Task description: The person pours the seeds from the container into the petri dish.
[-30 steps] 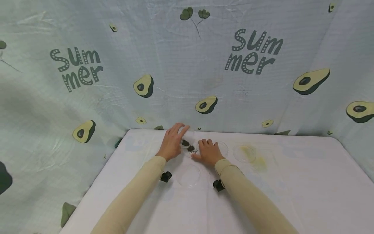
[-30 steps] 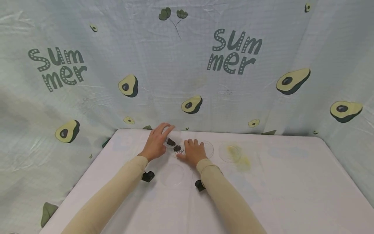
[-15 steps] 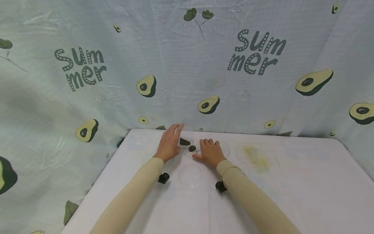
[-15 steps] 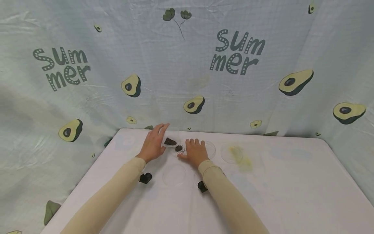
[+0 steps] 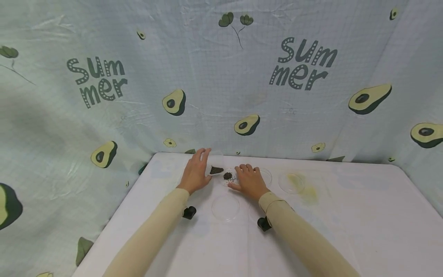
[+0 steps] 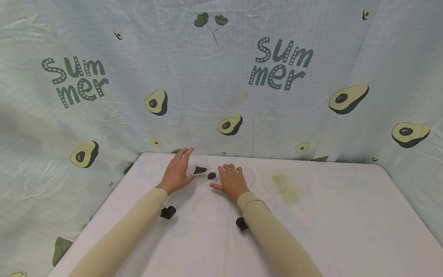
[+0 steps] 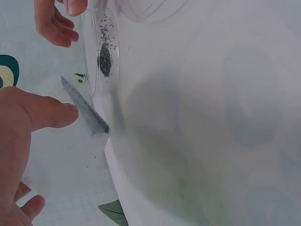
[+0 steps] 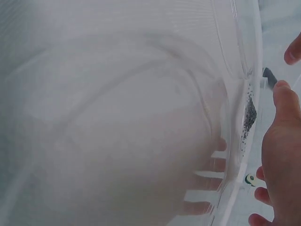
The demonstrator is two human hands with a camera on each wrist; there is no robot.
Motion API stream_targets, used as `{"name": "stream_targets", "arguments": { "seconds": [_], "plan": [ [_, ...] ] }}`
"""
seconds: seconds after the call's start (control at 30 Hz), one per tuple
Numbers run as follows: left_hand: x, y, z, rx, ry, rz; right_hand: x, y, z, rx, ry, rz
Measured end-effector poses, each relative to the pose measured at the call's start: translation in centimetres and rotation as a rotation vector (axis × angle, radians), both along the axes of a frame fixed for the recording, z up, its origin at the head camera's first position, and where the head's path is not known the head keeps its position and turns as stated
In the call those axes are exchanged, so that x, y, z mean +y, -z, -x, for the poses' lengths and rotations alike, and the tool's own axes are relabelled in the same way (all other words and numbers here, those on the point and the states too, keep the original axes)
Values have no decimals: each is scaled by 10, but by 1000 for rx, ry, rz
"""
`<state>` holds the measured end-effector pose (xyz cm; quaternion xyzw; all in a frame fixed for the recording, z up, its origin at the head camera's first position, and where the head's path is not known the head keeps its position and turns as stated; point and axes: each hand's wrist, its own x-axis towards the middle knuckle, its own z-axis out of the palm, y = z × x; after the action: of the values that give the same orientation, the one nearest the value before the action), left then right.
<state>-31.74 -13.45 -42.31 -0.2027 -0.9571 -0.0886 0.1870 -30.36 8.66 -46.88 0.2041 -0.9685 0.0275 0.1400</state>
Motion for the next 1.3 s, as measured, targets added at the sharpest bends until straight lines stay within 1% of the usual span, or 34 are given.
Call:
{"name": "stream_targets", "arguments": {
  "seconds": [0.1,0.27,0.4,0.6,0.7,0.9,1.13,1.3],
  "plan": [
    [-2,0,-2,-40,-20,-6,1,1,-1,-10,-8,4],
    [-4,-1,-7,-72,-41,-44,2,2,-2,-14,-33,34],
    [-7,0,-10,-108,-43,-75,1,2,-3,-31,-39,54],
    [-12,2,-14,-174,-36,-130,0,-1,-7,-85,-28,93],
    [-16,4,-15,-206,-35,-147,0,-1,-9,-89,-27,93],
    [-23,10,-15,-257,-57,-165,0,0,-12,-91,-39,98],
    [-30,10,-19,-331,-82,-182,-6,-4,-18,-127,-75,129],
    [-34,10,-22,-364,-102,-192,-10,-7,-22,-141,-94,153]
  ]
}}
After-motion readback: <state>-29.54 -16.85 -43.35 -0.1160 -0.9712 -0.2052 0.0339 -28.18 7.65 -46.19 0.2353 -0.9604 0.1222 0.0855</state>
